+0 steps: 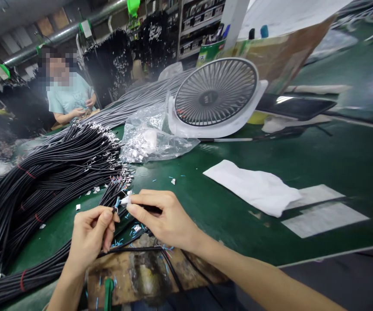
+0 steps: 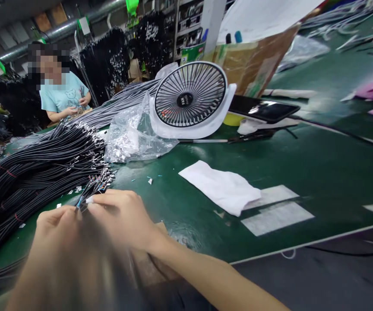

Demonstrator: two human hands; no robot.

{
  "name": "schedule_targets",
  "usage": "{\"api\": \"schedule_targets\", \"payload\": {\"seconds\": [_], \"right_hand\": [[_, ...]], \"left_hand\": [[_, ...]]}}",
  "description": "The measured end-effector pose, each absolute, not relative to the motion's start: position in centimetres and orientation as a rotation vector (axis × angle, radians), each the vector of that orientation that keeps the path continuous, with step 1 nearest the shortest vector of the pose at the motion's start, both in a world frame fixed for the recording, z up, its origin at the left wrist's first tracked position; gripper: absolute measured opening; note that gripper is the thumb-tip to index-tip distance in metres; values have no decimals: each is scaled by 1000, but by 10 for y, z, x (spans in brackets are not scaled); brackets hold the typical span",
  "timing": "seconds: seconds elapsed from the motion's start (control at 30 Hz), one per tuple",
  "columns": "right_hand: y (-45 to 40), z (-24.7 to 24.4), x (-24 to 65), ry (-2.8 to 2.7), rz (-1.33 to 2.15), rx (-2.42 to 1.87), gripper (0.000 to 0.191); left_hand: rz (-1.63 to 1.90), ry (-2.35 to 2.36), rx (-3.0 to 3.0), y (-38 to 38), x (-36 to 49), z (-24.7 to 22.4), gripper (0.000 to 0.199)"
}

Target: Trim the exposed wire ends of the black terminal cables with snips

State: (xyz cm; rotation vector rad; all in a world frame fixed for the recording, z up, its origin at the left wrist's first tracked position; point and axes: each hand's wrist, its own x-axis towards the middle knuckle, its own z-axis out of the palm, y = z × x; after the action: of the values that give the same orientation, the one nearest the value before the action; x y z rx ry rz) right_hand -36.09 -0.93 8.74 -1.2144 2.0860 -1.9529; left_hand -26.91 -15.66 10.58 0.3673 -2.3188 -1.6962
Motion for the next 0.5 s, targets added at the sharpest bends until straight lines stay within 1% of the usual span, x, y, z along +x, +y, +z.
{"api": "schedule_targets", "payload": {"seconds": [0.07,0.1,0.2,0.3,0.4,0.5], "right_hand": [[-10,89,-361,2073,-1982,-1128,21],[-10,90,-361,2062,-1995,-1075,19],[-11,90,-363,2003,-1964,-1029,18],[-11,87,-366,1990,-1914,-1258,21],[-11,84,-368,1983,-1901,-1454,15],[-13,84,-368,1778,-1937,-1305,20]], "left_hand": [[-1831,-2297,363,-158,-269,104,37],[-1845,-2287,357,-159,-269,102,37],[-1728,-2303,353,-158,-267,97,26],[-1566,-2374,301,-155,-266,98,12],[-1414,-2456,273,-152,-266,103,10],[-1436,-2468,265,-152,-267,108,11]]}}
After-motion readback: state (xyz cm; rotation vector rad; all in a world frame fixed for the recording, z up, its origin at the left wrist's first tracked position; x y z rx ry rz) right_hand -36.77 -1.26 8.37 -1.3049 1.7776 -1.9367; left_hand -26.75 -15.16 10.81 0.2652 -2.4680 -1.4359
